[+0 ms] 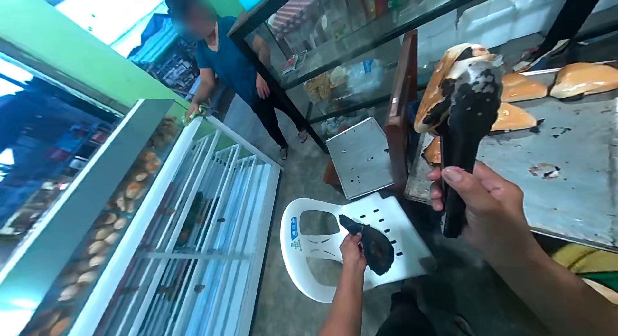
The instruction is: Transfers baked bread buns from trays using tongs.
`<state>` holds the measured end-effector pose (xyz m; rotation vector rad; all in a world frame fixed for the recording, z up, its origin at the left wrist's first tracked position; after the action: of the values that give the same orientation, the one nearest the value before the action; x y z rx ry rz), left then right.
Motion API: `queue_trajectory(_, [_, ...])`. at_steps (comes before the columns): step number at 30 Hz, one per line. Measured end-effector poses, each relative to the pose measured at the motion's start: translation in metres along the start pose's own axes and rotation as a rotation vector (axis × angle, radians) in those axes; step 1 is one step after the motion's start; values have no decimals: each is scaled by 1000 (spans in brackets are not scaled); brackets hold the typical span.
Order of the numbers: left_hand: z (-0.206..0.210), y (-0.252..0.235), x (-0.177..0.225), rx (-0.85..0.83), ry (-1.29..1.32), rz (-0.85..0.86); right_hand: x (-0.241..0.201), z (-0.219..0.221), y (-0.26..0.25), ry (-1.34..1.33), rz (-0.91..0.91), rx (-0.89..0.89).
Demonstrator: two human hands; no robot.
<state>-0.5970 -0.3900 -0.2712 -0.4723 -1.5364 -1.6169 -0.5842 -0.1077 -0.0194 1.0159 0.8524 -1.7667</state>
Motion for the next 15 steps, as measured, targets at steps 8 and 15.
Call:
queue_trajectory(8, [-11, -8, -6, 22, 3, -31, 15, -3, -2, 33, 50, 20])
queue_trajectory(15, [-16, -4, -2, 54, -40, -31, 4, 6, -31, 440, -205, 36])
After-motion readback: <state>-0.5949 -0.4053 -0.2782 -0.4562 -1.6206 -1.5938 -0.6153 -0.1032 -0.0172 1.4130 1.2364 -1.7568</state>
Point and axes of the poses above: each hand's wrist, its own y-axis away from the middle knuckle, its own z-axis out of the palm, x = y × z, the point moved 9 cm from there along -y, towards the middle knuckle, and after that the axes turned 8 degrees about -x, right-handed, at the moved point
